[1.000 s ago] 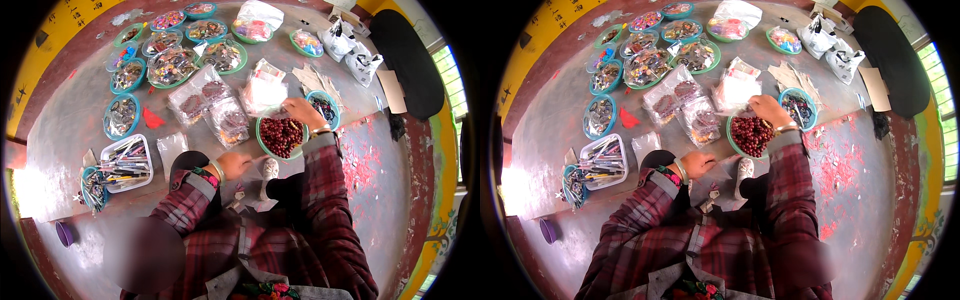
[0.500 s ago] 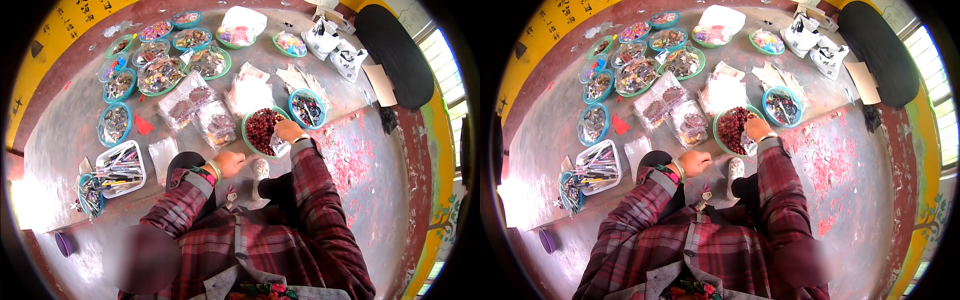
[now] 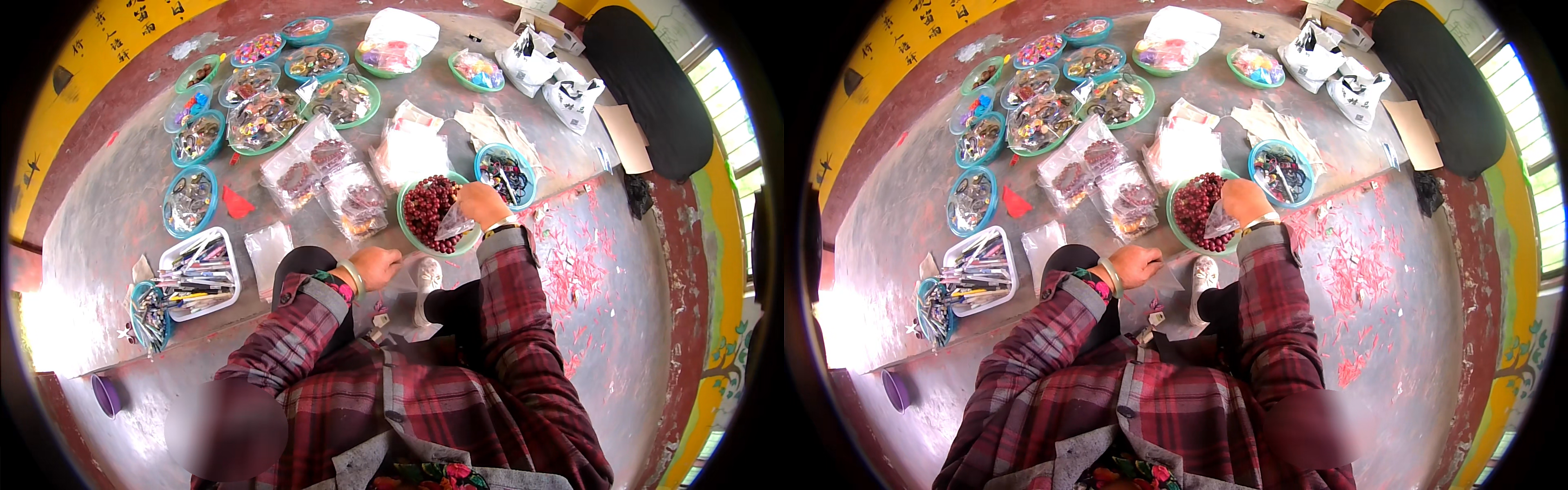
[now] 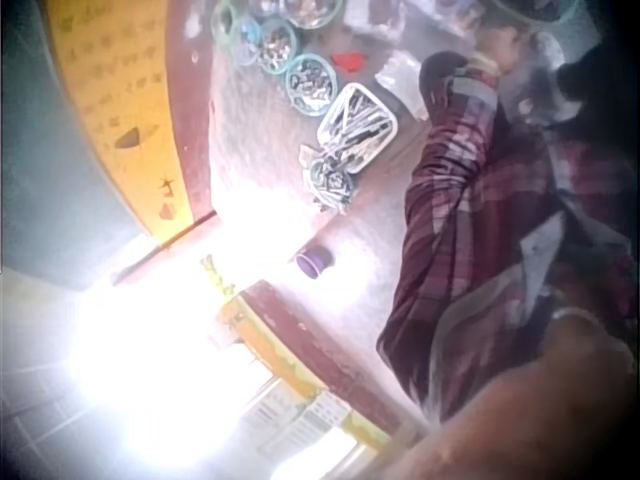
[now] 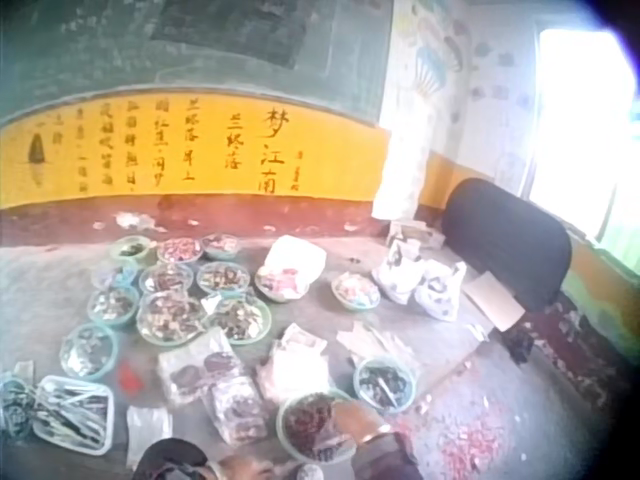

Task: The person sits on the floor and packs colorful beads into small plastic bags. They pick up beads from a green bowl, place them into a bag, and then seal the bag. The person repeats this process multiple times, placing the finished bags on the floor.

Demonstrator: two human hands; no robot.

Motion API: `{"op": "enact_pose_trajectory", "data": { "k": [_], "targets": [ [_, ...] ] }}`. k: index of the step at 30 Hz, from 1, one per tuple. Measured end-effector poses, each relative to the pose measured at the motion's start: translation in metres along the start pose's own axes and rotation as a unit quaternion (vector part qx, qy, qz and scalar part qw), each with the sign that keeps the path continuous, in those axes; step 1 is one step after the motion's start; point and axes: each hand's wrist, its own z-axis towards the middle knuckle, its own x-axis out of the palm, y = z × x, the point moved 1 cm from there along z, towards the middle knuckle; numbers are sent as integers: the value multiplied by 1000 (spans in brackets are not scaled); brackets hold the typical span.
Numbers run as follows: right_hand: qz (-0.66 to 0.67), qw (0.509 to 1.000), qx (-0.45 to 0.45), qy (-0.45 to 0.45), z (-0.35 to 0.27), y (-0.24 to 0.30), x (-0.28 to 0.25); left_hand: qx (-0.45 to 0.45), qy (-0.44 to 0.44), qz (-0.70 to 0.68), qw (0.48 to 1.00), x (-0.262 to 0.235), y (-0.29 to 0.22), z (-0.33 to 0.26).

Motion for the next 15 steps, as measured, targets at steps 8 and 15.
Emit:
{"op": "enact_pose_trajectory", "data": {
  "k": [8, 15],
  "targets": [
    [-4, 997, -12, -74, -14, -6, -8, -18, 7, 13, 1000, -1, -5, 0],
    [26, 988, 19, -148, -25, -9, -19, -12, 7, 22, 1000, 2, -3, 0]
  ]
}}
